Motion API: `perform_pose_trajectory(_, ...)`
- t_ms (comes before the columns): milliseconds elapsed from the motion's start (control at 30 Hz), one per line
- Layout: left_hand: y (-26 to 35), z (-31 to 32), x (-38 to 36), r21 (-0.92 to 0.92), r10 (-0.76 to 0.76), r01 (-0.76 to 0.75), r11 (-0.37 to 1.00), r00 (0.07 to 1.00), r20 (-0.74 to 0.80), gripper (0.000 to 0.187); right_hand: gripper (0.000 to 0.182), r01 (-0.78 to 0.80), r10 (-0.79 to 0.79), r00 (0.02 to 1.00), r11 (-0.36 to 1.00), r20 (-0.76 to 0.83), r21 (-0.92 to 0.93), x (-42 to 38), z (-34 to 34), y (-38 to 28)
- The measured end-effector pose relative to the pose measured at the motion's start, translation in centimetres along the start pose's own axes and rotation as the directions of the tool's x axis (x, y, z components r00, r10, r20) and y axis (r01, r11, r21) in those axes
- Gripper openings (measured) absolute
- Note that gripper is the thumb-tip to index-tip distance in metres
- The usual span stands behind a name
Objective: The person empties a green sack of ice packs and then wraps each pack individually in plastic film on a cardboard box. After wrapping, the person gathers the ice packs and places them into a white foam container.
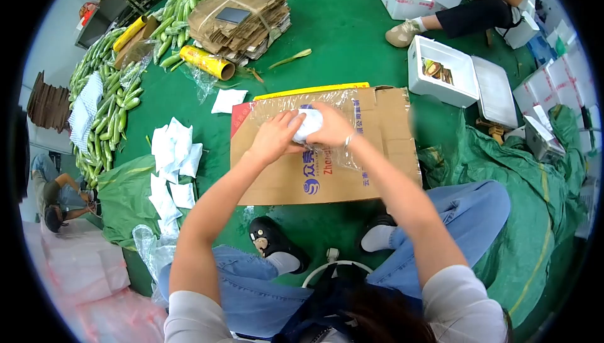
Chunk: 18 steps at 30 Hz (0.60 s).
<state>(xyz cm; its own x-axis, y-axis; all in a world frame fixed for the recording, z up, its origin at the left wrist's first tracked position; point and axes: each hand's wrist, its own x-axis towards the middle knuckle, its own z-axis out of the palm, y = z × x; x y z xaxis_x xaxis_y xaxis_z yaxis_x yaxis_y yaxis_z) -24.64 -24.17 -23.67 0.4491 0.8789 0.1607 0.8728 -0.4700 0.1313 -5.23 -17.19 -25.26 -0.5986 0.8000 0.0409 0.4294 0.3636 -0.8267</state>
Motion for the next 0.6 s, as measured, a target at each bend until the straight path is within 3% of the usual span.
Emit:
perform_pose_trajectory(33,-0.4,0.3,0.0,0.000,0.006,-0.006,1.000,1.000,-0.008,0.076,0.080,0.002,-0.002,1.000,1.000,-0.006,-0.008,-2.4,1.6,0.0)
perform_pose_trajectory(67,-0.7,0.6,0.1,0.049,0.037,-0.037,0.998,0.999,0.014,0.077,0.078,-0.027,-0.009,0.958,0.992,-0.287,-0.122,-5.0,3.2,-0.1)
perform_pose_trajectory(100,-1.2,1.0,0.5,0.098,0.068,-0.071,0.993,0.997,0.034,0.077,0.075,-0.084,-0.054,0.838,0.971,-0.544,-0.225,-6.5,3.9,-0.2)
perform_pose_trajectory(133,-1.6,1.3,0.7,0.103,0.140,-0.135,0.985,0.989,-0.045,0.076,0.075,-0.090,-0.056,0.831,0.968,-0.553,-0.233,-7.5,3.7,-0.8)
perform_pose_trajectory(200,-1.9,1.7,0.4,0.122,0.163,-0.158,0.980,0.986,-0.037,0.073,0.046,-0.184,-0.103,0.859,0.851,-0.501,-0.491,-9.9,3.6,-2.1)
perform_pose_trajectory(233,-2.0,1.5,0.3,0.154,0.172,-0.165,0.974,0.985,-0.031,0.071,0.046,-0.199,-0.092,0.854,0.852,-0.513,-0.485,-10.8,3.0,-0.4)
perform_pose_trajectory(300,-1.7,0.3,0.7,0.108,0.187,-0.176,0.979,0.977,-0.101,0.066,0.026,-0.190,0.016,0.875,0.930,-0.485,-0.313,-11.8,0.7,4.1)
perform_pose_trajectory(367,-1.4,-0.8,1.3,0.005,0.134,-0.135,0.991,0.985,0.107,0.064,0.015,-0.358,0.234,0.772,0.928,-0.591,-0.102,-11.1,-4.3,-0.4)
perform_pose_trajectory(433,0.2,-1.9,1.8,-0.032,0.157,-0.154,0.988,0.979,0.133,0.061,0.016,-0.124,-0.073,0.696,0.968,-0.714,-0.219,-8.1,-7.1,-2.6)
perform_pose_trajectory(500,2.0,-3.8,2.4,-0.053,0.184,-0.178,0.983,0.968,0.168,0.059,0.015,-0.068,-0.100,0.758,0.971,-0.645,-0.230,-4.5,-8.4,-4.3)
perform_pose_trajectory(567,4.3,-5.3,1.7,-0.234,0.135,-0.098,0.967,0.980,0.149,0.053,0.014,0.003,-0.189,0.843,0.938,-0.503,-0.347,-2.2,-7.2,-4.1)
perform_pose_trajectory(600,4.5,-5.1,1.1,-0.328,0.106,-0.054,0.943,0.984,0.143,0.050,0.012,-0.068,-0.081,0.919,0.931,-0.386,-0.358,-3.2,-6.2,-5.7)
